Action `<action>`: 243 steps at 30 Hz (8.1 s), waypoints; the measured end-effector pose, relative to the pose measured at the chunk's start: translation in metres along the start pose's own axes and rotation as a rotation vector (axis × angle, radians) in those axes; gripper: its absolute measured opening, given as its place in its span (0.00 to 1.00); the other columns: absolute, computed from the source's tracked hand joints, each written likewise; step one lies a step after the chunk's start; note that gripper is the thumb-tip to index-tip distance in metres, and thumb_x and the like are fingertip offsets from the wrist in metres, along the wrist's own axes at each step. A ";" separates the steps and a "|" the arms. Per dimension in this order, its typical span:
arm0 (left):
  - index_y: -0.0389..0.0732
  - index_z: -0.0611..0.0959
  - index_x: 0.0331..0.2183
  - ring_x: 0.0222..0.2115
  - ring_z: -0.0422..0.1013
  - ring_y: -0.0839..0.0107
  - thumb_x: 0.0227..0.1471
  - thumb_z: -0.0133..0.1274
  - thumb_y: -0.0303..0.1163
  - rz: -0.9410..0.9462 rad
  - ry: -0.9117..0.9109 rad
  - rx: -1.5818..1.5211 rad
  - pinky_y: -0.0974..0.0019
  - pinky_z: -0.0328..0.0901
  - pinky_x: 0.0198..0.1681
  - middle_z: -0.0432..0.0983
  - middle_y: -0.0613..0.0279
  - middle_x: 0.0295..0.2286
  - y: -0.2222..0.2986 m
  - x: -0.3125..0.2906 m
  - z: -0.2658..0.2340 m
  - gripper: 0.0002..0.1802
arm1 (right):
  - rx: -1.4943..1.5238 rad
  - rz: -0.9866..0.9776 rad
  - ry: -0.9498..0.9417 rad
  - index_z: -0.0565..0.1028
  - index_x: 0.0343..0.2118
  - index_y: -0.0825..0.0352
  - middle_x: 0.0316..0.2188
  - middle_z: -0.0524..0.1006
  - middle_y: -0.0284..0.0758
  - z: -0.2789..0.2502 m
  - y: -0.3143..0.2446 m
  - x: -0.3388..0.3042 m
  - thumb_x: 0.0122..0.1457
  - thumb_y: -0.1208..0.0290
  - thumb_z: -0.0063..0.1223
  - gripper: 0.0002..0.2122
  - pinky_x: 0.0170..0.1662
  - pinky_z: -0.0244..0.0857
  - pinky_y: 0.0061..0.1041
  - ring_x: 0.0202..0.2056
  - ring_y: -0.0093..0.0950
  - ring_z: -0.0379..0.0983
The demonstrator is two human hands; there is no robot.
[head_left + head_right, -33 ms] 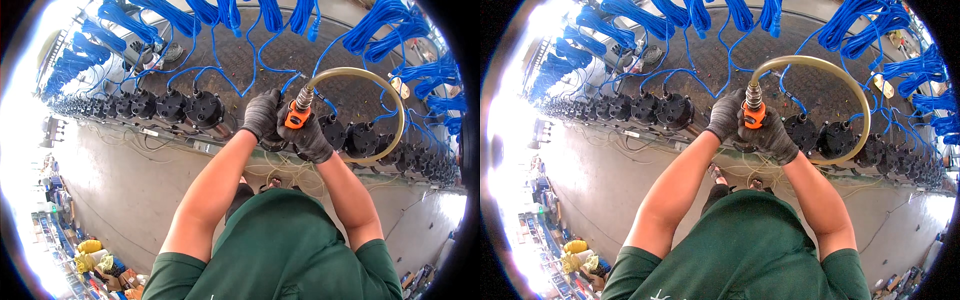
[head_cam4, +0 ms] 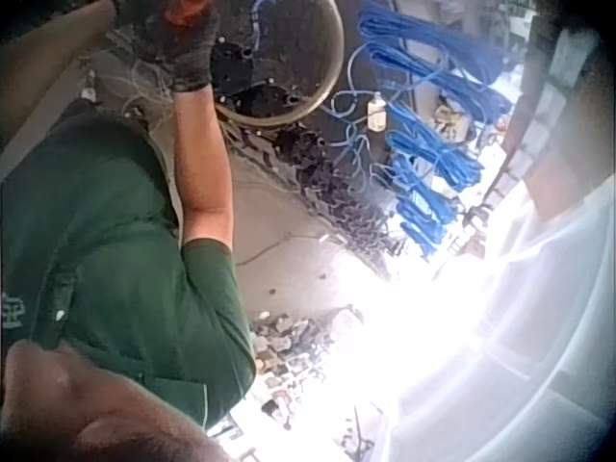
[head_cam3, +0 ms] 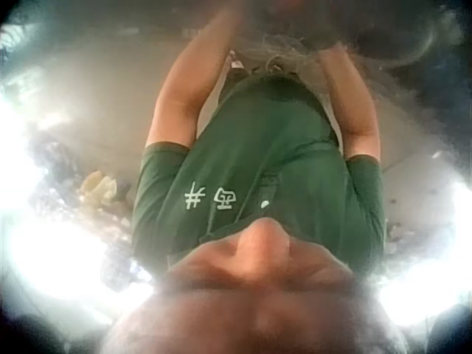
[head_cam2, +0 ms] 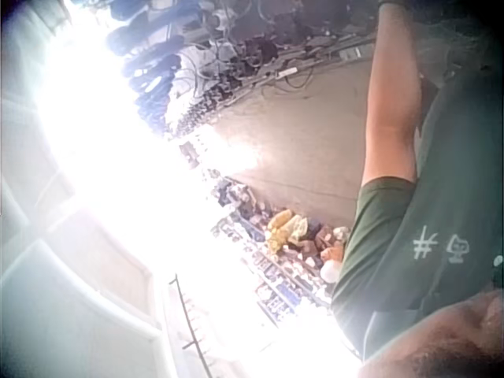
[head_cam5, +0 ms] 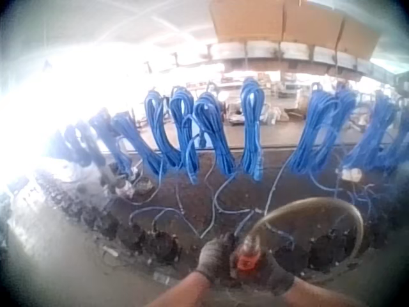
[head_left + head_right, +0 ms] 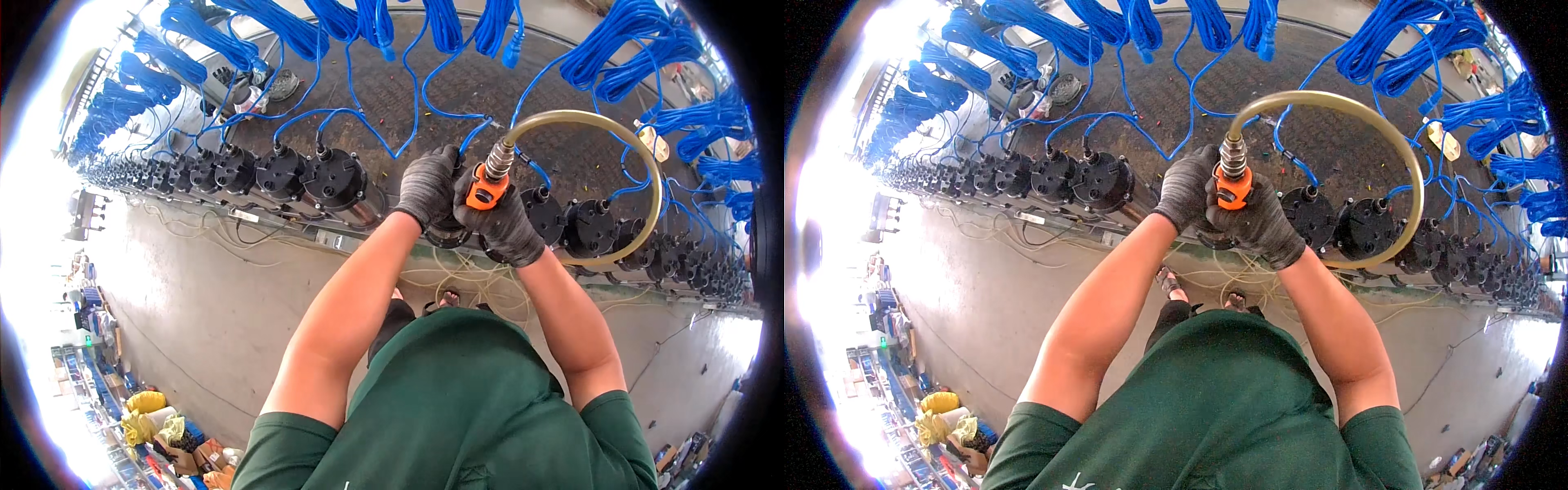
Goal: The person secures components on water pumps along a production line by tightening screws on each unit using a pneumatic screwdriver.
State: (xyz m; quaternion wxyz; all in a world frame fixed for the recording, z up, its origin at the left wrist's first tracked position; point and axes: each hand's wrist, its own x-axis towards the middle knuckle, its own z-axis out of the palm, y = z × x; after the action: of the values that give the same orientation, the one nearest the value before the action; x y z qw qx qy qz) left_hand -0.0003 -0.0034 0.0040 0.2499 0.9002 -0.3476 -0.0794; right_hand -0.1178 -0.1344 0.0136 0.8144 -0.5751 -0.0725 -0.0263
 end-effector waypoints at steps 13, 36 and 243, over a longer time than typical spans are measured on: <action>0.42 0.75 0.45 0.48 0.72 0.49 0.35 0.68 0.32 0.025 0.030 -0.068 0.52 0.69 0.49 0.76 0.50 0.43 -0.006 0.000 0.005 0.31 | -0.097 0.029 0.040 0.74 0.44 0.65 0.36 0.78 0.26 0.012 -0.020 0.002 0.48 0.74 0.72 0.21 0.46 0.70 0.24 0.39 0.20 0.73; 0.39 0.75 0.46 0.48 0.72 0.45 0.57 0.54 0.44 -0.189 -0.042 0.055 0.48 0.67 0.49 0.77 0.44 0.44 0.023 0.005 -0.003 0.22 | 0.226 -0.093 0.222 0.74 0.50 0.67 0.40 0.80 0.36 -0.013 -0.049 -0.021 0.45 0.74 0.70 0.26 0.42 0.76 0.30 0.38 0.29 0.79; 0.40 0.74 0.55 0.45 0.76 0.51 0.35 0.73 0.35 0.399 0.107 -0.706 0.54 0.71 0.49 0.79 0.49 0.44 0.008 -0.044 -0.110 0.43 | -0.280 -0.113 0.622 0.67 0.59 0.66 0.53 0.74 0.34 0.066 0.065 0.027 0.56 0.73 0.63 0.27 0.59 0.66 0.32 0.53 0.29 0.72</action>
State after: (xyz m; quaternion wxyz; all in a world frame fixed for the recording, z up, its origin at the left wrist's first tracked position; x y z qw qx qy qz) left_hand -0.0026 0.0644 0.1013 0.5719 0.6769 -0.4532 -0.0970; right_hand -0.0887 -0.0494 -0.0211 0.7081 -0.6408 0.1518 -0.2548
